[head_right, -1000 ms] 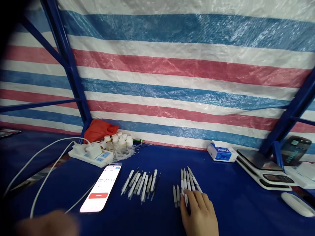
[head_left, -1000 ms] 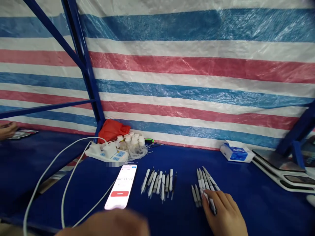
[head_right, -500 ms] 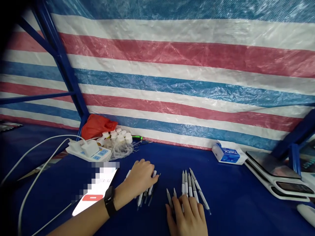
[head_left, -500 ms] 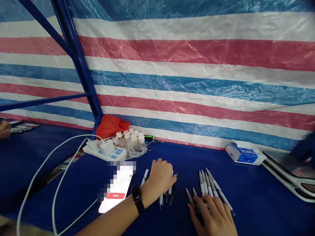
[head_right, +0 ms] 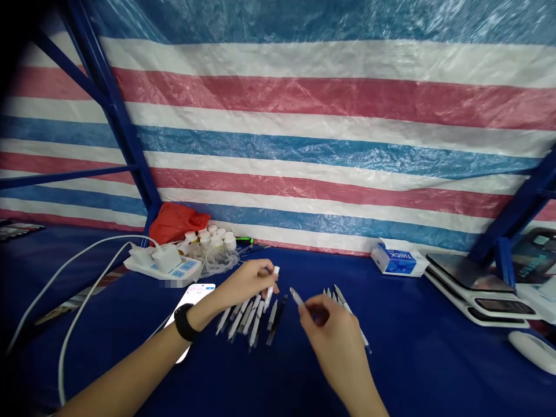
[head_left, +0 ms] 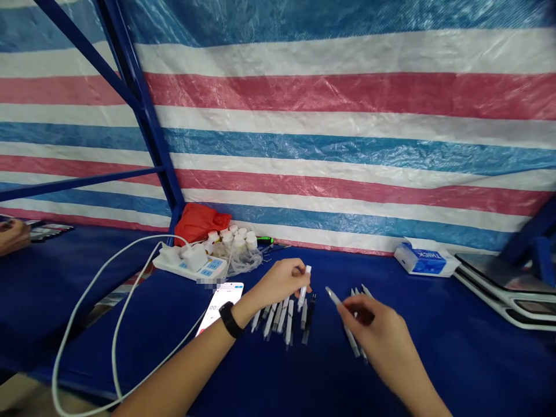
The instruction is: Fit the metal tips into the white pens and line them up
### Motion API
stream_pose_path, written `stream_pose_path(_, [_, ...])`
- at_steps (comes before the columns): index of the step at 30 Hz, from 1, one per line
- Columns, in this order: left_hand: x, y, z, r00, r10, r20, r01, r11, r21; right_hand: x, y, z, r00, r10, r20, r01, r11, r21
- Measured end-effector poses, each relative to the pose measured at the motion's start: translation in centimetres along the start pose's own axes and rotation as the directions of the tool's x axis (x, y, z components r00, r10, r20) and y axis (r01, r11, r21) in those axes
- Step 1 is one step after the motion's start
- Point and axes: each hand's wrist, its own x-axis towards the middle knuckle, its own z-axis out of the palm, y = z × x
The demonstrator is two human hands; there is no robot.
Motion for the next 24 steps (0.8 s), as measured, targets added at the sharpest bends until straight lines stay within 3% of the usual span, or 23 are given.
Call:
stream_pose_path(2, [0.0, -0.7, -0.5, 0.998, 0.065, -0.017, -0.067, 0.982, -0.175, 2.3, -0.8, -0.4, 0.996, 0.075, 0.048, -0.084, 0.967, 0.242])
stream_pose_path(6, [0.0, -2.8, 0.1, 0.967, 0.092, -0.237, -0.159, 0.946, -0.283, 5.9, -0.6, 1.2, 0.959, 0.146, 0.241, -0.27, 0.72, 0.639])
stream_pose_path(9, [-0.5, -3.7, 0.9, 0.907, 0.156, -0.391, -0.205, 0.975, -0.087, 6.1, 0.0, 3.0, 0.928, 0.181, 0.326, -0.366, 0.606, 0.707])
stream_pose_path(12, [-1.4, -3.2, 1.4, 0.85, 0.301, -0.432, -0.255, 0.953, 0.163, 4.9, 0.3, 4.2, 0.937, 0.202, 0.286, -0.347, 0.633, 0.692])
stream_pose_path(15, [-2.2, -2.2, 2.0, 0.833, 0.381, -0.401, -0.288, 0.918, 0.274, 4.0, 0.5, 4.7, 0.978, 0.157, 0.136, -0.204, 0.842, 0.5])
stream_pose_path(18, [-2.9, -1.6, 2.8, 0.844, 0.417, -0.337, -0.3, 0.888, 0.349, 3.6, 0.4, 4.9, 0.999, 0.024, 0.049, -0.027, 0.998, 0.06])
stream_pose_path(21, [-3.2, -1.6, 3.5, 0.888, 0.38, -0.259, -0.262, 0.882, 0.393, 3.1, -0.1, 5.2, 0.991, -0.059, 0.119, 0.099, 0.926, -0.364])
stream_pose_path(24, [-3.2, -1.8, 3.8, 0.921, 0.34, -0.19, -0.234, 0.873, 0.428, 2.4, -0.9, 5.8, 0.976, -0.043, 0.215, 0.166, 0.785, -0.597])
